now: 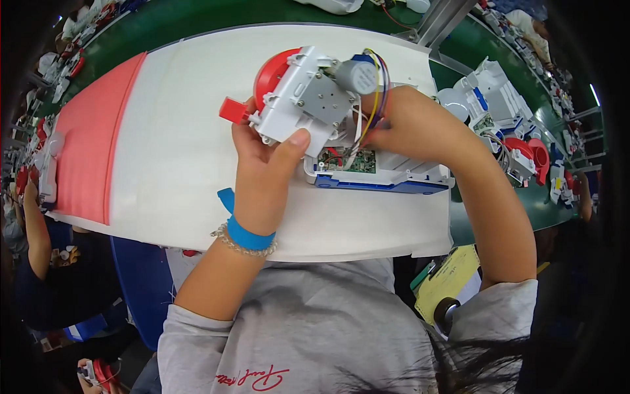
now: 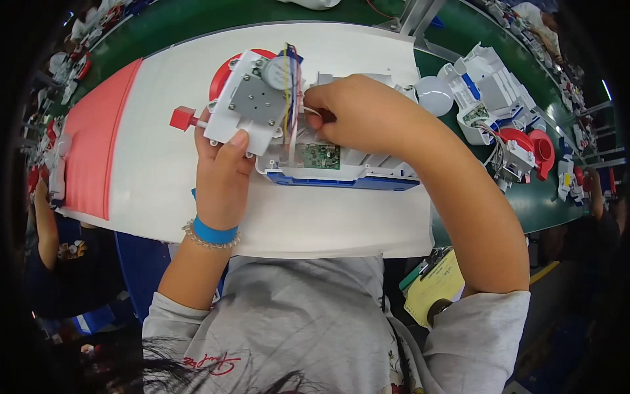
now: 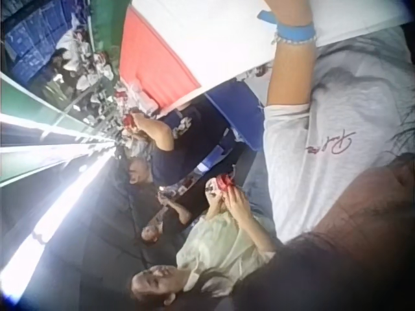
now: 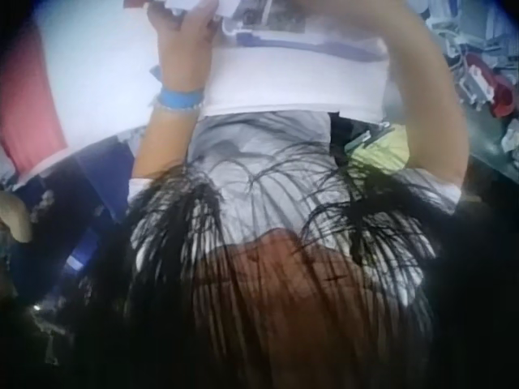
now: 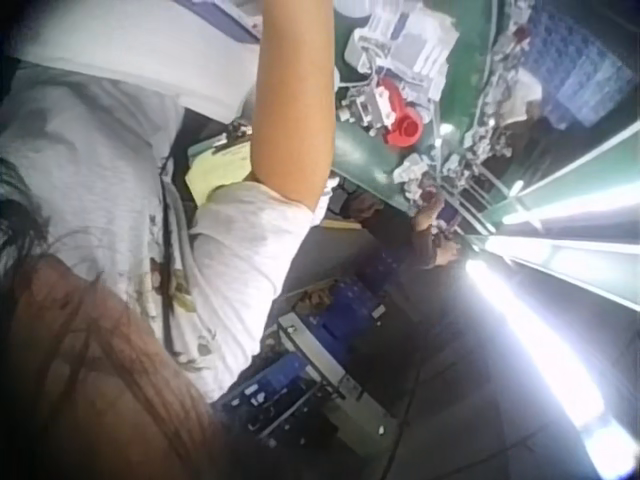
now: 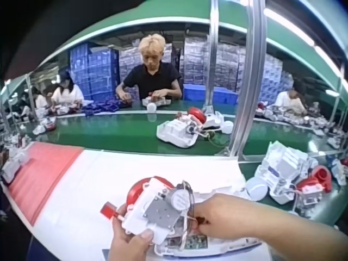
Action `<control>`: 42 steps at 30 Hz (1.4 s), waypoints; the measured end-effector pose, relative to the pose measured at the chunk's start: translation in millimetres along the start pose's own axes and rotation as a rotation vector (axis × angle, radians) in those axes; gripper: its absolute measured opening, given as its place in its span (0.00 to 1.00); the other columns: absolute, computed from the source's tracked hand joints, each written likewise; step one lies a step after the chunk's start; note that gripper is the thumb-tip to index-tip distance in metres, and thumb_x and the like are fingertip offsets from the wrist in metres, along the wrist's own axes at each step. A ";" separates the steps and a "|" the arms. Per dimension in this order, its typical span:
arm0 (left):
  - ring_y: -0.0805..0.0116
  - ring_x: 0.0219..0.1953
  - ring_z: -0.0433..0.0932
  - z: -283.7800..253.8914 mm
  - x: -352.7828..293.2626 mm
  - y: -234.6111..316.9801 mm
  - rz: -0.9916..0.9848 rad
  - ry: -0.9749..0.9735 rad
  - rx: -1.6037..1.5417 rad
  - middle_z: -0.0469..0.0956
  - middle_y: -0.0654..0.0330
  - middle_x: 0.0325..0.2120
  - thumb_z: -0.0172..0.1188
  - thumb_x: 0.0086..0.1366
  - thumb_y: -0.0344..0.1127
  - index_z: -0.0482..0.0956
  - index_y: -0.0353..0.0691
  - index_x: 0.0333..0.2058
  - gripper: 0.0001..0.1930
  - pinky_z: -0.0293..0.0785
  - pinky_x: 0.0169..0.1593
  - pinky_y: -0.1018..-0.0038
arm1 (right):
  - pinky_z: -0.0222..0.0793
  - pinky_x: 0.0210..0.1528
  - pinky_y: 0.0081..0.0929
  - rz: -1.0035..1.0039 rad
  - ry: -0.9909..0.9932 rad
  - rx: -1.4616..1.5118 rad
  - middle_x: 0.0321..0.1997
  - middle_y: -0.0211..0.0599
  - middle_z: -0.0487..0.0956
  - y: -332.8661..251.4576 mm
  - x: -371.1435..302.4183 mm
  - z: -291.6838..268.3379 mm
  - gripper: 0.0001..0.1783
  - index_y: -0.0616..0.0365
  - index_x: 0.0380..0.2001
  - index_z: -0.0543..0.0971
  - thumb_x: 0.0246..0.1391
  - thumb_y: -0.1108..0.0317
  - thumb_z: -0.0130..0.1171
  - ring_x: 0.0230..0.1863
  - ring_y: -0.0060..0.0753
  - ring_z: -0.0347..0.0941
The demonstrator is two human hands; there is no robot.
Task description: Assembling an electronic component with a motor and plastic housing on an assembly line.
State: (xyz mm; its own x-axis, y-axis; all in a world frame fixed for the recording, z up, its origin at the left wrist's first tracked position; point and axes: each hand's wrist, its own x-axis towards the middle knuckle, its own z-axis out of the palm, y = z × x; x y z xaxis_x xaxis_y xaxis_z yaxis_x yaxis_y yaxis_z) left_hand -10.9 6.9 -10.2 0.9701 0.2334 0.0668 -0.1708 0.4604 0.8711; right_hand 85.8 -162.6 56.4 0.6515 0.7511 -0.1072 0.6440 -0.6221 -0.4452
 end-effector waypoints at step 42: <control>0.62 0.50 0.69 -8.1 -6.3 2.5 0.069 -0.042 0.031 0.57 0.51 0.51 0.62 0.54 0.28 0.44 0.35 0.56 0.38 0.72 0.48 0.69 | 0.70 0.31 0.38 -0.037 0.168 -0.301 0.30 0.50 0.73 -24.5 -7.7 35.6 0.13 0.61 0.34 0.73 0.40 0.77 0.57 0.30 0.51 0.73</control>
State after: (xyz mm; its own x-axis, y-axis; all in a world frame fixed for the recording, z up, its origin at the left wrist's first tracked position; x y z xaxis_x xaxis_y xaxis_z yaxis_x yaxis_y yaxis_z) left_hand -18.8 13.5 -12.4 0.9628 0.2271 0.1467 -0.2324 0.4179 0.8783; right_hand 50.8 -145.3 36.5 0.6659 0.7433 0.0631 0.7418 -0.6509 -0.1614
